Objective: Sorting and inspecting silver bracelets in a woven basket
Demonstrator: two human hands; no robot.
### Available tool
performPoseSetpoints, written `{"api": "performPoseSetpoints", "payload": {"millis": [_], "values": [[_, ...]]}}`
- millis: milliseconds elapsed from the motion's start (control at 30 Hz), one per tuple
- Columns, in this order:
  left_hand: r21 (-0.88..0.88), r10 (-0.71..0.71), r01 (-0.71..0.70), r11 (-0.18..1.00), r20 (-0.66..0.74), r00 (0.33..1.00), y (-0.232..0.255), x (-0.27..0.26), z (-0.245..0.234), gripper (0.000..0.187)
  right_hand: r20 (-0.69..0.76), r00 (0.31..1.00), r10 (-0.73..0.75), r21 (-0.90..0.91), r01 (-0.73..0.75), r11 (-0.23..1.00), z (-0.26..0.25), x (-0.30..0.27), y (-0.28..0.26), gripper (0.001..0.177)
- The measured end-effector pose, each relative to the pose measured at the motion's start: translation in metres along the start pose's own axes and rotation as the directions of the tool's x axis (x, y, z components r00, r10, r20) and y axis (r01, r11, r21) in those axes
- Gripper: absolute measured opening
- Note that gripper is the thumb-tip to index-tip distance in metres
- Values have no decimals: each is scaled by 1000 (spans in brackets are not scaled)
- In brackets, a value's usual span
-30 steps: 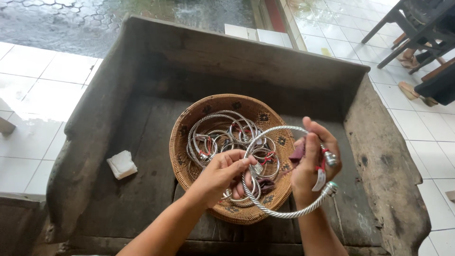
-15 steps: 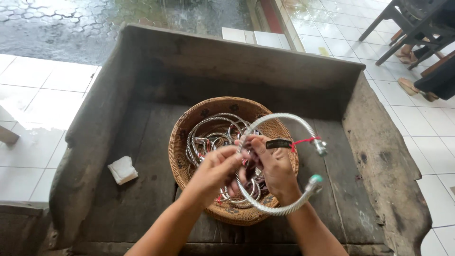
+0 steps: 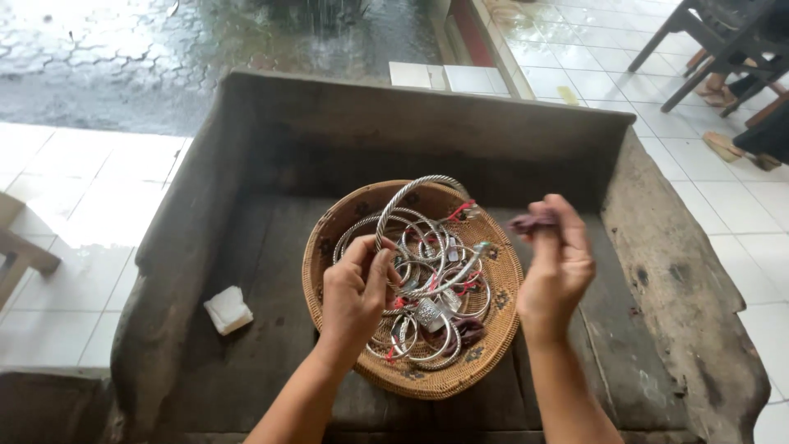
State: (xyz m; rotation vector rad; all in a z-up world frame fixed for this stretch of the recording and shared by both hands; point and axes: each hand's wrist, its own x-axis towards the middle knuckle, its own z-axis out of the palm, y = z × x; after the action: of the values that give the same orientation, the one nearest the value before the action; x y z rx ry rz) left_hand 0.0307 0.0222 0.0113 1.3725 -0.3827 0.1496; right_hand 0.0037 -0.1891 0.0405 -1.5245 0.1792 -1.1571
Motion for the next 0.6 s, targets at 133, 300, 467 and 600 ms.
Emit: {"api": "performPoseSetpoints", "payload": {"millis": [133, 300, 467, 600], "values": [[48, -52, 49, 998, 67, 996, -3, -1, 5, 16, 179, 984, 20, 86, -35, 996, 20, -17, -13, 28], [225, -14, -19, 974, 144, 989, -17, -3, 7, 13, 377, 918, -121, -3, 132, 991, 37, -7, -8, 30], [362, 8, -101, 927, 250, 968, 0, 1, 4, 28, 406, 839, -361, -128, 444, 887, 52, 6, -3, 25], [489, 63, -226, 842, 327, 943, -10, 2, 2, 46, 492, 782, -382, -193, 526, 828, 50, 2, -3, 27]]}}
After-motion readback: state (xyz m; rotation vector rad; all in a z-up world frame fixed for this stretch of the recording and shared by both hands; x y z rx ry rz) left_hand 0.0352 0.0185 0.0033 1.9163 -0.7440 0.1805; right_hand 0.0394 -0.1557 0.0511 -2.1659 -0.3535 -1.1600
